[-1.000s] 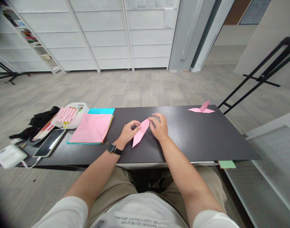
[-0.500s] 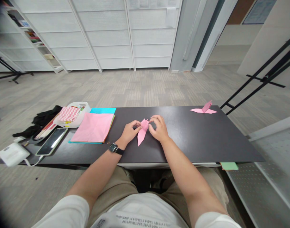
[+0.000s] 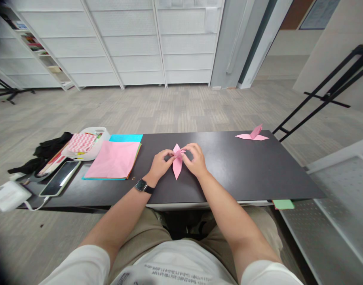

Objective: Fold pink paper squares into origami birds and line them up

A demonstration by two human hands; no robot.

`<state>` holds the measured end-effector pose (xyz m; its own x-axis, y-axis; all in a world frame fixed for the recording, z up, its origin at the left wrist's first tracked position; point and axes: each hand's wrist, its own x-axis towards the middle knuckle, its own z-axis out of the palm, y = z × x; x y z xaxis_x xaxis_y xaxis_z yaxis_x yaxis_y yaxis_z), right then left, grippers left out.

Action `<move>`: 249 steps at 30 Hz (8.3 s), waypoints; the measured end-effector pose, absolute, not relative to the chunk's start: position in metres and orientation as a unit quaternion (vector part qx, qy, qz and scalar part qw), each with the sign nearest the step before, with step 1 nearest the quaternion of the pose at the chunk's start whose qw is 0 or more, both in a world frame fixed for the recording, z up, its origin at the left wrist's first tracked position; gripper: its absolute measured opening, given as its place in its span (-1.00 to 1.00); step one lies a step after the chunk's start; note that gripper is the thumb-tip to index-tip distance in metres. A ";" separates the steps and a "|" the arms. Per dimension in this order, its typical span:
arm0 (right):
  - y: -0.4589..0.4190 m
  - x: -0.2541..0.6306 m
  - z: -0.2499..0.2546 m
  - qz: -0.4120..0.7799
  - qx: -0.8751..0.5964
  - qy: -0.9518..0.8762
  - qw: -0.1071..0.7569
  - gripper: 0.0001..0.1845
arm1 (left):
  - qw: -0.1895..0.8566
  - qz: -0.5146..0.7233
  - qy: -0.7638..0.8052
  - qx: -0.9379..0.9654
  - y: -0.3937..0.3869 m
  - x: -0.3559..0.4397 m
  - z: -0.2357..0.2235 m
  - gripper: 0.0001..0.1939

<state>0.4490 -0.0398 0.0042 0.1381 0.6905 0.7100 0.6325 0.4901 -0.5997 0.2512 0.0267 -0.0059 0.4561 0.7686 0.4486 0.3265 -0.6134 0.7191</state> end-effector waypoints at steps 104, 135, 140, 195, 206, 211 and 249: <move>-0.162 0.727 0.068 -0.236 -0.816 -0.303 0.432 -0.82 | 0.170 0.302 0.393 0.852 0.038 0.247 -0.013 -0.73; -0.074 0.779 -0.017 -0.085 -0.952 -0.262 0.134 -0.65 | 0.191 0.277 0.405 0.850 0.047 0.250 -0.015 -0.72; -0.072 0.780 -0.016 -0.083 -0.953 -0.260 0.135 -0.65 | 0.196 0.272 0.402 0.852 0.047 0.251 -0.013 -0.71; -0.006 0.475 -0.004 0.434 -0.493 -0.313 0.687 -0.56 | 0.209 0.354 0.410 0.814 0.032 0.237 -0.007 -0.89; -0.008 0.503 -0.011 0.526 -0.449 -0.223 0.687 -0.66 | 0.175 0.465 0.406 0.767 0.041 0.185 0.040 -0.76; -0.008 0.498 -0.009 0.534 -0.442 -0.241 0.679 -0.64 | 0.057 0.385 0.454 0.801 0.045 0.091 0.038 -0.78; -0.007 0.498 -0.009 0.529 -0.455 -0.263 0.666 -0.61 | 0.226 0.393 0.637 0.624 0.042 0.022 -0.004 -0.38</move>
